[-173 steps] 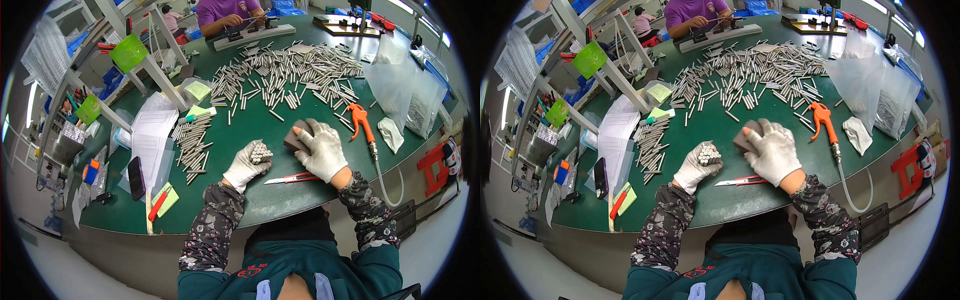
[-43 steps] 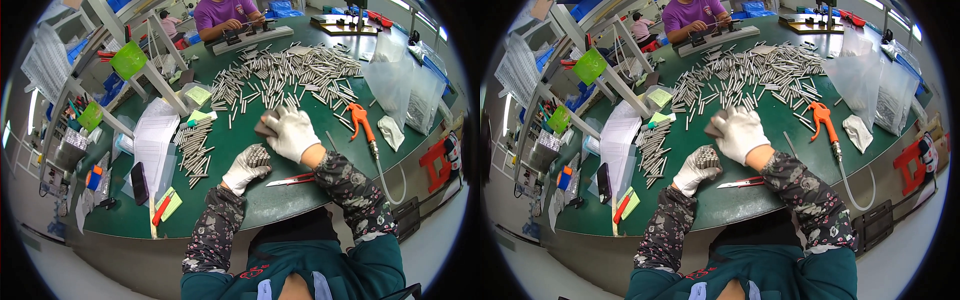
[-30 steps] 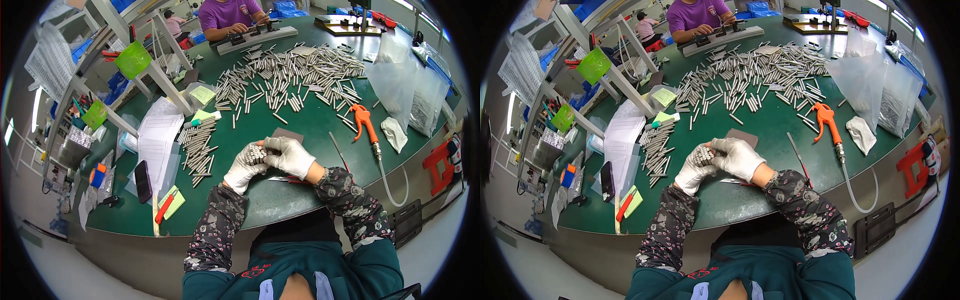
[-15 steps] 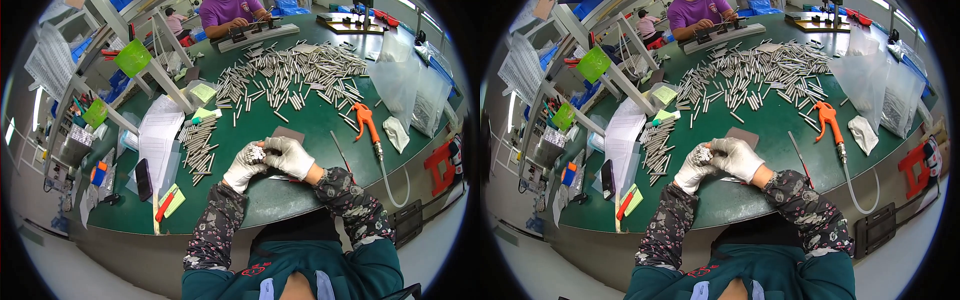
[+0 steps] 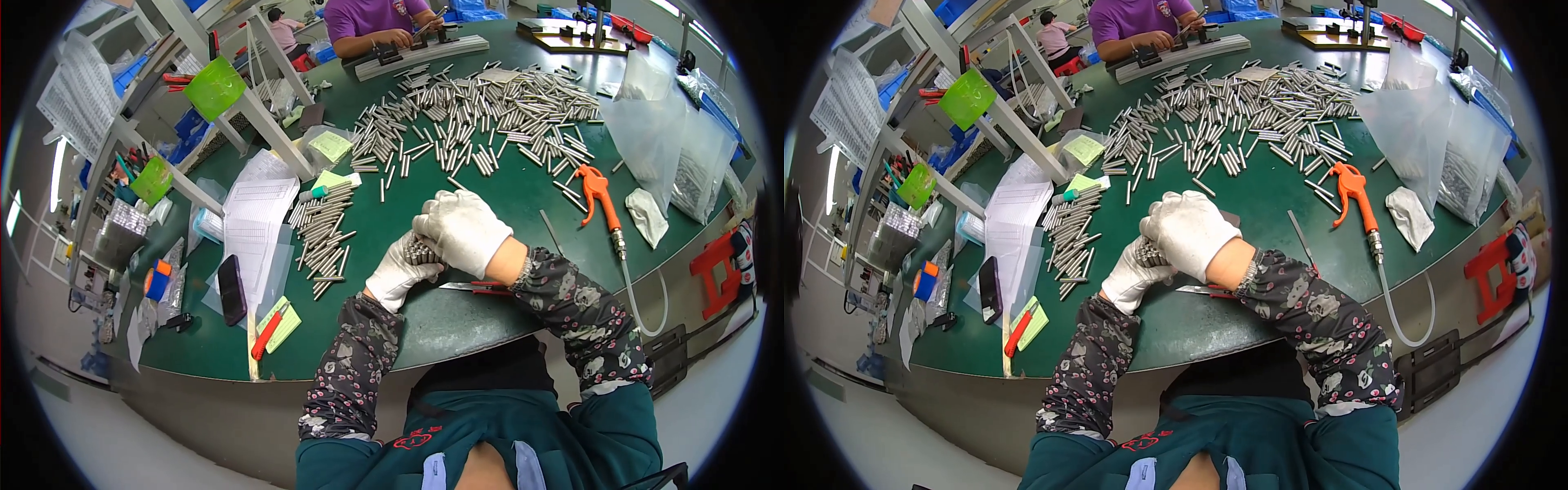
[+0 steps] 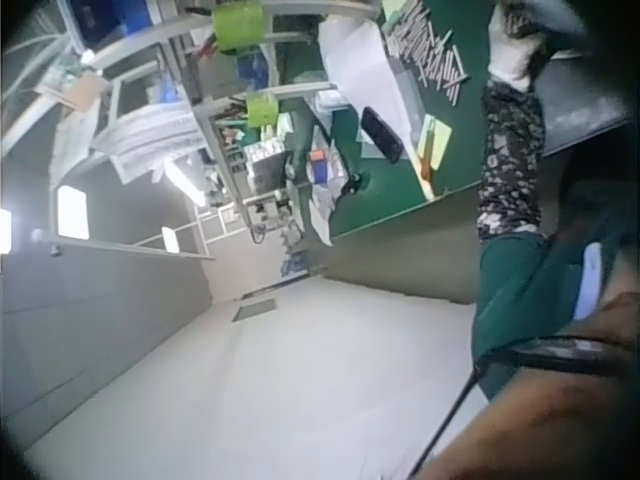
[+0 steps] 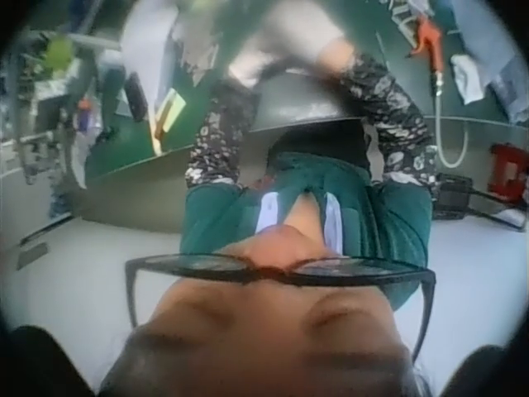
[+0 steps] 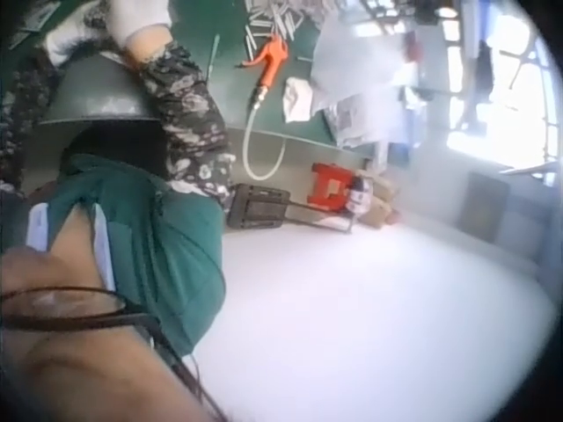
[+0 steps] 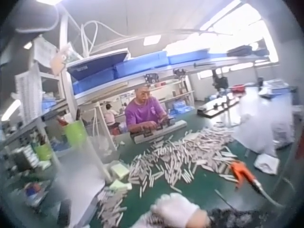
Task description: The recorder is sanding small metal pins using a sanding block and cleaning them with an air gun.
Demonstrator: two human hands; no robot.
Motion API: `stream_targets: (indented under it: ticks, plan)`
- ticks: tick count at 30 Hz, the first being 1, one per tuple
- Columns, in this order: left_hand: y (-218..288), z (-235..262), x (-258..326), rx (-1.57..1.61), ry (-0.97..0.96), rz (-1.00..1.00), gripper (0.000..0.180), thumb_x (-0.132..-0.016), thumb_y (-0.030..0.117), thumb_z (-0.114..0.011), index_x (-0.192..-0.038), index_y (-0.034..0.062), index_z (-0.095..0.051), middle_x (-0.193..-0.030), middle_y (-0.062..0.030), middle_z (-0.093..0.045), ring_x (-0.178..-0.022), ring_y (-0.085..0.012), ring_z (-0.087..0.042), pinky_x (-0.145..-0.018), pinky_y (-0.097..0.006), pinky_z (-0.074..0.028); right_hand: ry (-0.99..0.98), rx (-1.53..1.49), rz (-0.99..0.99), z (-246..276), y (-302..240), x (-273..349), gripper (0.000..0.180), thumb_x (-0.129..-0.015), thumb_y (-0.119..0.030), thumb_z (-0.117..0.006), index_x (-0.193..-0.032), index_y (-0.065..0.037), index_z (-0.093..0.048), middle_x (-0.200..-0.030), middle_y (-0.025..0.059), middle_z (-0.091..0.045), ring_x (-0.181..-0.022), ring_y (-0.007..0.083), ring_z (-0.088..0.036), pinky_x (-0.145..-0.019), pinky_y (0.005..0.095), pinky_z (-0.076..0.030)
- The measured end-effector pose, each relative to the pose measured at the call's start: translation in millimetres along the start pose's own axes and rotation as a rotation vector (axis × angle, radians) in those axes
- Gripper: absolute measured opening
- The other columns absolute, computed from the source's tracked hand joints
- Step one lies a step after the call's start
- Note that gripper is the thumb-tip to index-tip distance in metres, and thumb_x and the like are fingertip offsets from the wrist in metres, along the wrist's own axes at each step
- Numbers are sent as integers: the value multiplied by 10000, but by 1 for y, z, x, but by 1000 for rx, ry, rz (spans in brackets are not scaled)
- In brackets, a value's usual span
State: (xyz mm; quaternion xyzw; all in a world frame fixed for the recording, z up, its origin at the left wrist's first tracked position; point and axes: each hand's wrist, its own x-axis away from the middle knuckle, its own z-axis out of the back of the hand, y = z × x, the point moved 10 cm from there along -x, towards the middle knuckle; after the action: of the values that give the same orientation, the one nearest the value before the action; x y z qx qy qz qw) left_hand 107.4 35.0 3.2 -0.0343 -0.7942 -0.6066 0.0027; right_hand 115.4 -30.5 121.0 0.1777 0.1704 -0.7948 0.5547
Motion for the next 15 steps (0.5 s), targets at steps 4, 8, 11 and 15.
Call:
stream_targets:
  ticks: [4, 8, 11, 15]
  plan:
    - [0, 0, 0, -18, 9, 15, 546, -675, -27, -794, -1162, 64, -564, -908, -15, -655, -723, -118, -621, -621, -248, -525, -76, 196, 55, -6, -9, -1, 148, -734, -203, -654, -845, -107, -644, -819, 41, -618, -872, 215, -599, -745, 353, -450]
    - [0, 1, 1, -52, 31, 37, 568, -674, -27, -792, -1185, 63, -560, -916, -14, -655, -727, -116, -621, -613, -241, -520, -40, 311, 63, -3, -13, 0, 127, -750, -194, -611, -837, -104, -634, -816, 41, -614, -867, 201, -606, -714, 346, -456]
    - [2, -2, 0, -36, 5, 23, 565, -681, -26, -783, -1190, 63, -556, -910, -14, -655, -733, -111, -623, -608, -230, -513, -12, 285, 14, 0, -8, -1, 142, -741, -177, -612, -854, -92, -613, -815, 52, -608, -853, 223, -605, -724, 356, -458]
    - [-1, -1, 0, 9, -9, 35, 516, -704, -31, -756, -1170, 58, -551, -898, -33, -647, -739, -122, -624, -586, -229, -497, -18, 71, -116, 9, 13, -1, 128, -769, -179, -625, -865, -94, -632, -849, 65, -639, -883, 235, -626, -753, 378, -486]
